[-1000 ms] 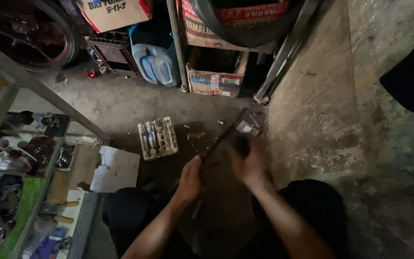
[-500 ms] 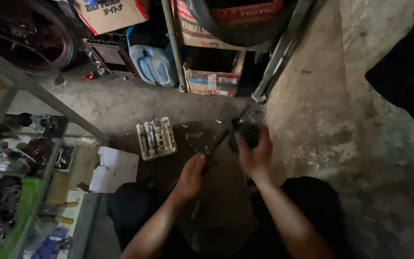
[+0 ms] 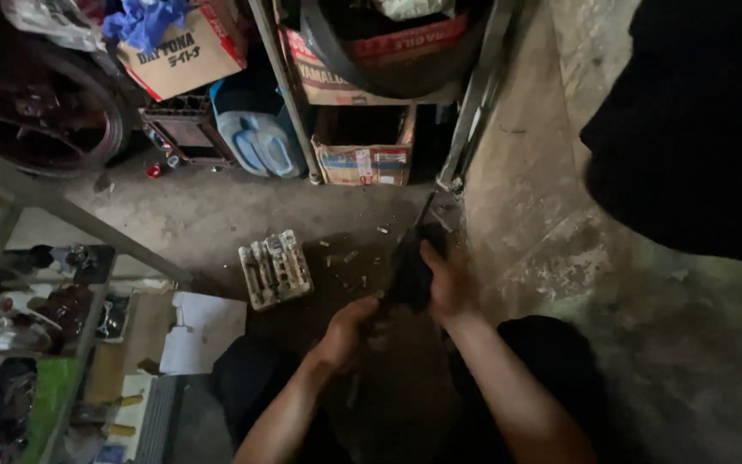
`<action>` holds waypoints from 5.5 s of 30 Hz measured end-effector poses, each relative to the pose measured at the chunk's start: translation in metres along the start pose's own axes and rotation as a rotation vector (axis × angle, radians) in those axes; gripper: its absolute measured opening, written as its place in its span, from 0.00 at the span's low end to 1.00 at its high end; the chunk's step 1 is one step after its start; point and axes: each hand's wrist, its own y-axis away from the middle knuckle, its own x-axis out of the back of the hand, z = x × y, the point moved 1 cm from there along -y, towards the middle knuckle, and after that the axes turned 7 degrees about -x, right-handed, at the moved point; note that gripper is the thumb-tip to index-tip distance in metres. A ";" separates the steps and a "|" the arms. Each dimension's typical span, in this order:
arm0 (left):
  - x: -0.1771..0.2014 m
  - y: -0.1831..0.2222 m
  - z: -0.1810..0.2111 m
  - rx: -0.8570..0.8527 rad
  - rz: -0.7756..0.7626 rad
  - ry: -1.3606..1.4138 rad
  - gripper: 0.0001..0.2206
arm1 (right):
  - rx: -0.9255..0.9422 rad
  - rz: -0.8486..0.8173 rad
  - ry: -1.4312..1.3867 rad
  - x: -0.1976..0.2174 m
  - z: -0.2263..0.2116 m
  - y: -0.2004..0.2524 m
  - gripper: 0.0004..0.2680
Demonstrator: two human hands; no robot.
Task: Cleaning a motorcycle mechanical component using a black cloth.
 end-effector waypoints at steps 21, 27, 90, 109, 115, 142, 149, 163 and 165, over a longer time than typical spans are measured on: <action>-0.011 0.006 0.059 -0.445 0.275 -0.973 0.10 | -0.004 0.082 0.143 0.003 -0.065 -0.019 0.17; -0.011 0.005 0.052 -0.416 0.299 -0.998 0.10 | 0.079 -0.053 0.368 0.001 -0.087 -0.009 0.19; 0.056 0.093 -0.019 -0.144 0.533 -0.693 0.14 | 0.148 -0.165 0.046 -0.085 -0.113 -0.023 0.17; 0.052 0.104 0.016 -0.189 0.311 -0.506 0.15 | -0.187 -0.162 -0.328 -0.093 -0.058 -0.049 0.11; 0.043 0.103 0.033 -0.240 0.244 -0.445 0.14 | -0.021 -0.261 -0.371 -0.091 -0.081 -0.051 0.11; 0.033 0.079 -0.045 0.085 0.419 0.387 0.23 | -0.873 -0.586 -1.486 -0.127 -0.084 -0.014 0.17; 0.019 0.064 -0.030 0.243 0.340 0.601 0.14 | -0.768 -0.484 -1.560 -0.108 -0.065 -0.048 0.16; 0.016 0.069 -0.029 0.396 0.316 0.037 0.27 | -0.721 -0.059 -1.397 -0.096 -0.070 -0.066 0.19; 0.022 0.068 -0.056 0.101 0.440 -0.062 0.24 | -0.838 -0.257 -1.394 -0.103 -0.090 -0.051 0.18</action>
